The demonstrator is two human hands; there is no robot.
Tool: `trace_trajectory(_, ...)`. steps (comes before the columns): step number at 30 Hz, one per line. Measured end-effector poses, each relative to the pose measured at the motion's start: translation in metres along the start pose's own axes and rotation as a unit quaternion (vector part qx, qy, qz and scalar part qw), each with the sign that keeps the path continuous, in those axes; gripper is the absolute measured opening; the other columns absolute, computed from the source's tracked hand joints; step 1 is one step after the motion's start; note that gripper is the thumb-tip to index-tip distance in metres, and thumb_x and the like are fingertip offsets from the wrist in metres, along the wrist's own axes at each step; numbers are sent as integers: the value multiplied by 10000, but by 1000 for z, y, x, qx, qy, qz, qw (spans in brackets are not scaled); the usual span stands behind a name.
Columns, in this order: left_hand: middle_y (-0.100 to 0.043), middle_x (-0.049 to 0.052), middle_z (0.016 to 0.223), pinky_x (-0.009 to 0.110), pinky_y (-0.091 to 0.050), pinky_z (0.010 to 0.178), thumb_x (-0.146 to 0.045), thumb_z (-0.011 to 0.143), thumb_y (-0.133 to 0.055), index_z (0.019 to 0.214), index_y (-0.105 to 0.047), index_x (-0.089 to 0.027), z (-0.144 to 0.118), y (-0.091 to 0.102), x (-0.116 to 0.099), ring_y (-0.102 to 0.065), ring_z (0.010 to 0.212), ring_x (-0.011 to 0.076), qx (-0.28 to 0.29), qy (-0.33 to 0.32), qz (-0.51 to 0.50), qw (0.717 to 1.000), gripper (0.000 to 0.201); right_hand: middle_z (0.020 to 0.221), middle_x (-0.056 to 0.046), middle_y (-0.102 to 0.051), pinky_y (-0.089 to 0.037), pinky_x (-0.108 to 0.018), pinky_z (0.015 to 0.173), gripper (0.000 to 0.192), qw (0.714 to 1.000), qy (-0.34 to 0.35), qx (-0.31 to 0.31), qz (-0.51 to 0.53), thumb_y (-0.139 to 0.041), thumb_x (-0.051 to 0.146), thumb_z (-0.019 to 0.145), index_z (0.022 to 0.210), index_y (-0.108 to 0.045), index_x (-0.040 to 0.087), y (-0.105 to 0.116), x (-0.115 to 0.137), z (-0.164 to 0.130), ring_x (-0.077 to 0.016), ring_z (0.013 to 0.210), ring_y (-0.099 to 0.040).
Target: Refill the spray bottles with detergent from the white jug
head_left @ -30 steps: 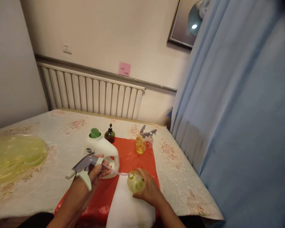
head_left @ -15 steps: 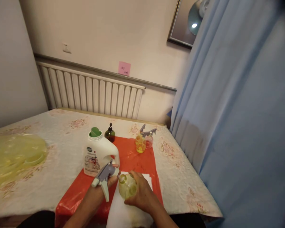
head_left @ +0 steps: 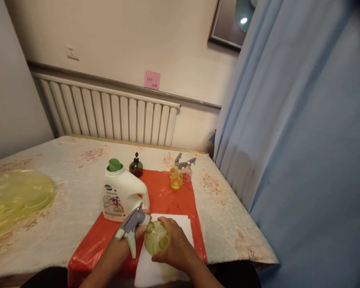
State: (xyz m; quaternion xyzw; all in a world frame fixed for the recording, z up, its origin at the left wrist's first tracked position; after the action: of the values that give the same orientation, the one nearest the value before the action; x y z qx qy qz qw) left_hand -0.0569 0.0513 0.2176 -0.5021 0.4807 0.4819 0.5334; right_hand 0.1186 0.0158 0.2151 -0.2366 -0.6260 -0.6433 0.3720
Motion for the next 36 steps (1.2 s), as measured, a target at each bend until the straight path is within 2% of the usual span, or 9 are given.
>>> trace_trajectory(4, -762, -2, 1069, 315, -494, 979, -191, 638, -778, 959, -724, -320, -2, -7, -5, -594, 1184, 318, 27, 0, 21, 999, 350, 1236, -67, -583, -457, -398, 985, 953, 1000, 2, -4, -3, -924, 234, 430, 1293, -520, 222, -1, -3, 1, -283, 1125, -549)
trace_trajectory(7, -761, 8, 1057, 334, -505, 964, -190, 602, -803, 962, -726, -303, -2, -7, -8, -594, 1168, 340, 24, -3, 27, 999, 385, 1208, -62, -592, -467, -406, 967, 947, 1000, 6, -10, -6, -930, 244, 417, 1274, -528, 224, -2, -4, 2, -285, 1101, -557)
trace_trajectory(11, -768, 15, 1018, 350, -529, 914, -185, 589, -812, 980, -736, -277, -1, -11, -11, -649, 1049, 334, 57, -31, 52, 997, 409, 1164, -49, -599, -486, -404, 928, 894, 1000, 11, -12, -8, -929, 249, 403, 1214, -552, 232, -3, -3, 3, -281, 1060, -566)
trace_trajectory(13, -769, 18, 1019, 343, -535, 895, -200, 610, -811, 1001, -737, -275, 0, -12, -10, -668, 1004, 320, 67, -34, 57, 996, 405, 1169, -51, -597, -486, -405, 929, 883, 1000, 13, -12, -10, -925, 251, 409, 1209, -551, 231, -3, -3, 3, -282, 1067, -565)
trace_trajectory(19, -772, 36, 1051, 343, -521, 945, -234, 578, -849, 956, -752, -278, -2, -11, 3, -660, 1066, 342, 65, 6, 26, 998, 392, 1185, -64, -602, -490, -404, 923, 915, 1000, 7, -18, -18, -920, 257, 407, 1237, -536, 224, -3, -6, 3, -288, 1069, -570)
trace_trajectory(29, -777, 50, 1011, 352, -507, 949, -238, 637, -789, 966, -745, -258, -6, -15, 5, -660, 1066, 333, 96, 7, 48, 994, 332, 1173, -63, -614, -492, -423, 912, 834, 999, 13, -14, -35, -926, 252, 415, 1170, -572, 237, 0, 1, 0, -303, 1067, -569)
trace_trajectory(32, -775, 69, 987, 372, -498, 960, -272, 680, -768, 1023, -732, -232, -7, -20, 4, -654, 1068, 325, 128, -4, 63, 990, 347, 1171, -65, -615, -493, -423, 909, 857, 999, 19, -16, -38, -931, 248, 399, 1179, -575, 231, 0, 1, 0, -302, 1063, -568)
trace_trajectory(36, -763, 77, 1052, 360, -528, 894, -265, 745, -732, 1137, -693, -230, -12, -26, 0, -678, 1009, 304, 170, -14, 69, 983, 396, 1140, -62, -626, -500, -410, 898, 914, 999, 19, -19, -31, -936, 237, 362, 1203, -580, 221, -2, -2, 1, -291, 1025, -578)
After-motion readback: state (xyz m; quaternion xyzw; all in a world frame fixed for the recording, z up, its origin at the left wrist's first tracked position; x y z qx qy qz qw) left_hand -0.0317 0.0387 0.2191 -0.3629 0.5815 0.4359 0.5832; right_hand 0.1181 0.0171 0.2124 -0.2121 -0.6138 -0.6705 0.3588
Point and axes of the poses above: each hand's wrist, its own z-axis towards the middle knuckle, its own y-axis out of the back of the hand, x = y × z, the point moved 9 cm from there along z, towards the middle knuckle
